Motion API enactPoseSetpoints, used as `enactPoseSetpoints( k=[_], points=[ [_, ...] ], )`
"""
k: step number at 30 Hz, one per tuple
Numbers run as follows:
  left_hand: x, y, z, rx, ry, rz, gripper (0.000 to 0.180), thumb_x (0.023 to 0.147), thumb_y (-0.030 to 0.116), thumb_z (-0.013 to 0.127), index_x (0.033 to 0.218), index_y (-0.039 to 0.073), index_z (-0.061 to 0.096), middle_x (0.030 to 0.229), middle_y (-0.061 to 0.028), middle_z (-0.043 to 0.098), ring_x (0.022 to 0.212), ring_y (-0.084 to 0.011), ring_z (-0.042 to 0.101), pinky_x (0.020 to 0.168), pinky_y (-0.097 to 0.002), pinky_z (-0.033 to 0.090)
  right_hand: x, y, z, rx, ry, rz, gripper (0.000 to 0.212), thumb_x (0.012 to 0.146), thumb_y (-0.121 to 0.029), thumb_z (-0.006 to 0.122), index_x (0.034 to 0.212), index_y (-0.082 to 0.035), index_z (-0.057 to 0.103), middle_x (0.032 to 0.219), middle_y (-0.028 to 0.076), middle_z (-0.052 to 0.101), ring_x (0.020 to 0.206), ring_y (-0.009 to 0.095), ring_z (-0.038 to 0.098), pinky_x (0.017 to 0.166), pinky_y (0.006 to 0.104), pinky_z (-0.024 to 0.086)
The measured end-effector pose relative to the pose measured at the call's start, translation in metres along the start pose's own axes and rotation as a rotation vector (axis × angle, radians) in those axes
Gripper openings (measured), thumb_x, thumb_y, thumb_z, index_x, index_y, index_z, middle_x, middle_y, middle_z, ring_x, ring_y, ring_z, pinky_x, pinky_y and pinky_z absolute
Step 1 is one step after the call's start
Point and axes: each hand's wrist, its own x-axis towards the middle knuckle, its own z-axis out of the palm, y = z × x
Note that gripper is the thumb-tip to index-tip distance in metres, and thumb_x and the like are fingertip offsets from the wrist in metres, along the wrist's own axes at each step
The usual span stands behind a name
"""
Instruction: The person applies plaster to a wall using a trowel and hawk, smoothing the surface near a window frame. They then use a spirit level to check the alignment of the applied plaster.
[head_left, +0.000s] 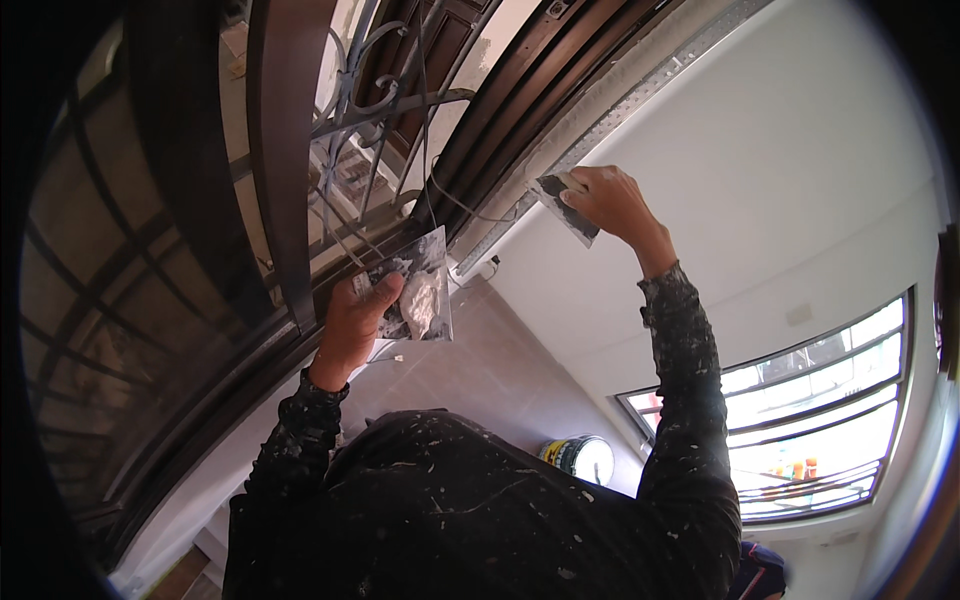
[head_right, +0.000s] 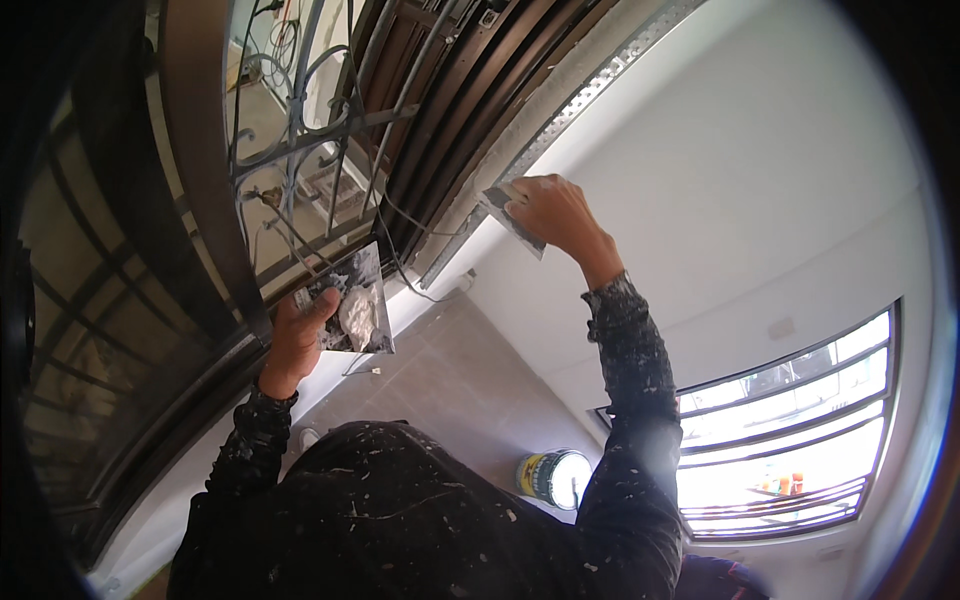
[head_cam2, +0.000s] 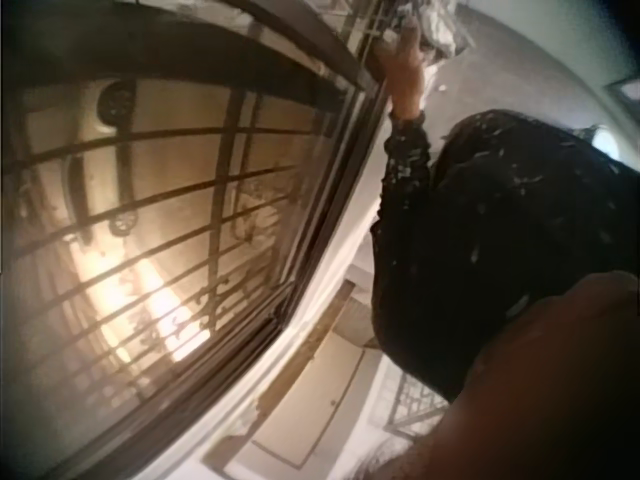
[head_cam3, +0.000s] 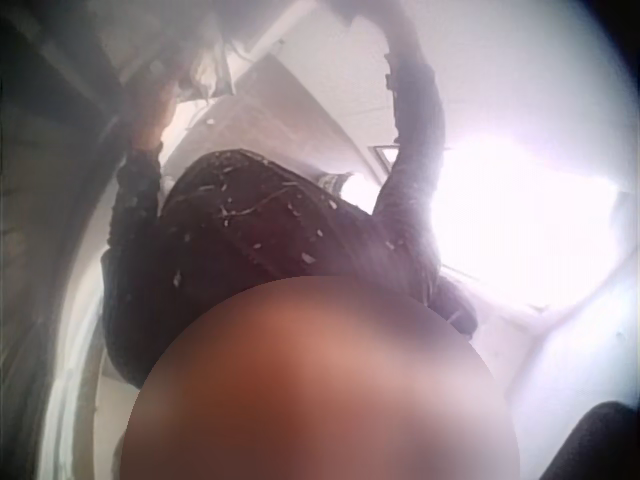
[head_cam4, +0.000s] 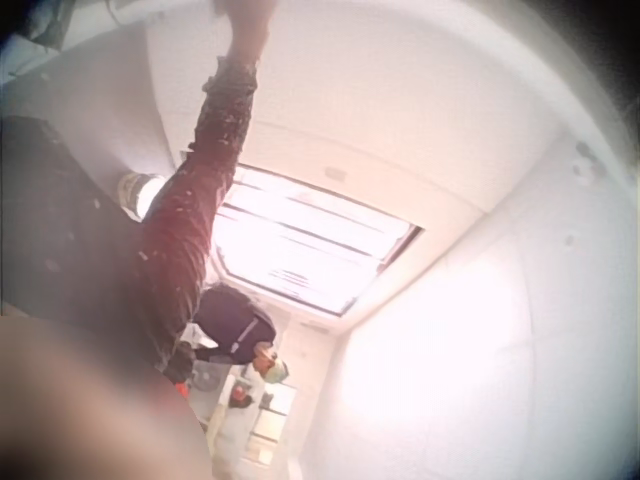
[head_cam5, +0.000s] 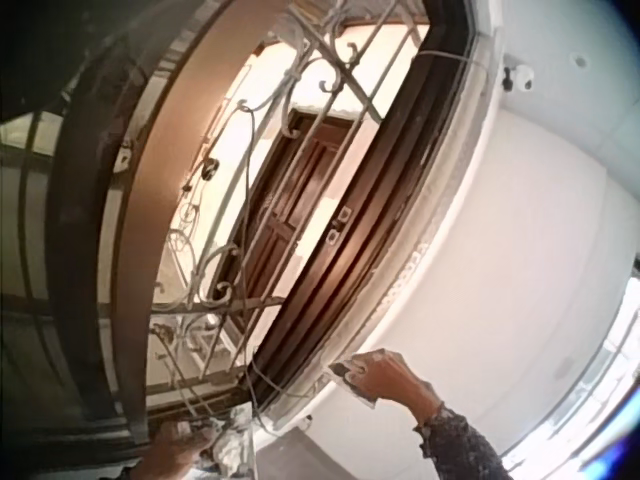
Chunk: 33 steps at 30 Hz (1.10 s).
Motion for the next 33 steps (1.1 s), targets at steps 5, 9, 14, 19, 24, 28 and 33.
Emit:
enactPoseSetpoints(
  k=[5, 9, 14, 19, 24, 28, 33],
  points=[
    [-0.001, -0.004, -0.003, -0.044, 0.019, -0.021, 0.045, 0.097, 0.035, 0.071, 0.125, 0.000, 0.063, 0.113, -0.0023, 0.067, 0.102, -0.0104, 0.058, 0.096, -0.0286, 0.044, 0.029, 0.005, 0.010, -0.061, 0.109, -0.129, 0.030, 0.081, -0.023, 0.060, 0.100, -0.003, 0.071, 0.095, 0.021, 0.071, 0.093, 0.042, 0.067, 0.087, 0.0496, 0.054],
    [0.001, -0.007, -0.001, -0.059, 0.054, -0.030, 0.044, 0.096, 0.034, 0.071, 0.122, -0.001, 0.064, 0.113, -0.0030, 0.067, 0.102, -0.0102, 0.058, 0.096, -0.0290, 0.044, 0.052, 0.019, 0.001, -0.154, 0.060, -0.008, 0.041, 0.083, -0.028, 0.064, 0.118, -0.009, 0.070, 0.109, 0.024, 0.069, 0.109, 0.042, 0.063, 0.098, 0.0501, 0.050],
    [0.003, -0.009, -0.003, -0.025, 0.037, -0.029, 0.043, 0.095, 0.034, 0.072, 0.120, -0.001, 0.065, 0.113, -0.0038, 0.067, 0.102, -0.0103, 0.057, 0.096, -0.0294, 0.044, 0.047, 0.027, -0.040, -0.185, 0.145, -0.074, 0.039, 0.085, -0.026, 0.058, 0.117, -0.007, 0.070, 0.114, 0.012, 0.071, 0.101, 0.036, 0.066, 0.095, 0.0457, 0.052],
    [0.003, -0.008, -0.002, -0.116, 0.004, -0.077, 0.043, 0.095, 0.035, 0.073, 0.118, 0.000, 0.066, 0.111, -0.0029, 0.067, 0.100, -0.0102, 0.058, 0.094, -0.0290, 0.044, 0.008, 0.019, -0.096, 0.074, 0.247, 0.051, 0.029, 0.085, -0.026, 0.067, 0.098, 0.000, 0.074, 0.076, 0.017, 0.069, 0.067, 0.028, 0.066, 0.067, 0.0397, 0.054],
    [0.003, -0.004, 0.002, -0.102, -0.005, -0.085, 0.039, 0.096, 0.033, 0.071, 0.117, 0.000, 0.066, 0.109, -0.0016, 0.068, 0.098, -0.0090, 0.058, 0.091, -0.0279, 0.045, 0.001, 0.009, -0.073, 0.136, 0.110, 0.013, 0.037, 0.085, -0.032, 0.067, 0.107, -0.003, 0.075, 0.088, 0.017, 0.072, 0.081, 0.029, 0.069, 0.076, 0.0403, 0.056],
    [0.004, -0.001, 0.001, -0.065, -0.057, -0.108, 0.037, 0.098, 0.032, 0.069, 0.116, 0.000, 0.067, 0.108, -0.0011, 0.068, 0.098, -0.0085, 0.058, 0.091, -0.0276, 0.045, 0.020, 0.005, -0.021, -0.002, 0.043, -0.032, 0.036, 0.085, -0.032, 0.065, 0.107, -0.004, 0.072, 0.099, 0.022, 0.070, 0.096, 0.041, 0.066, 0.087, 0.0479, 0.052],
    [0.005, -0.004, 0.001, -0.033, 0.014, -0.067, 0.040, 0.098, 0.032, 0.069, 0.121, 0.000, 0.065, 0.113, -0.0028, 0.068, 0.102, -0.0096, 0.058, 0.094, -0.0288, 0.045, 0.046, 0.018, 0.015, -0.056, 0.002, -0.060, 0.034, 0.084, -0.029, 0.063, 0.109, -0.007, 0.072, 0.108, 0.019, 0.071, 0.104, 0.039, 0.065, 0.091, 0.0492, 0.052]
  ],
)
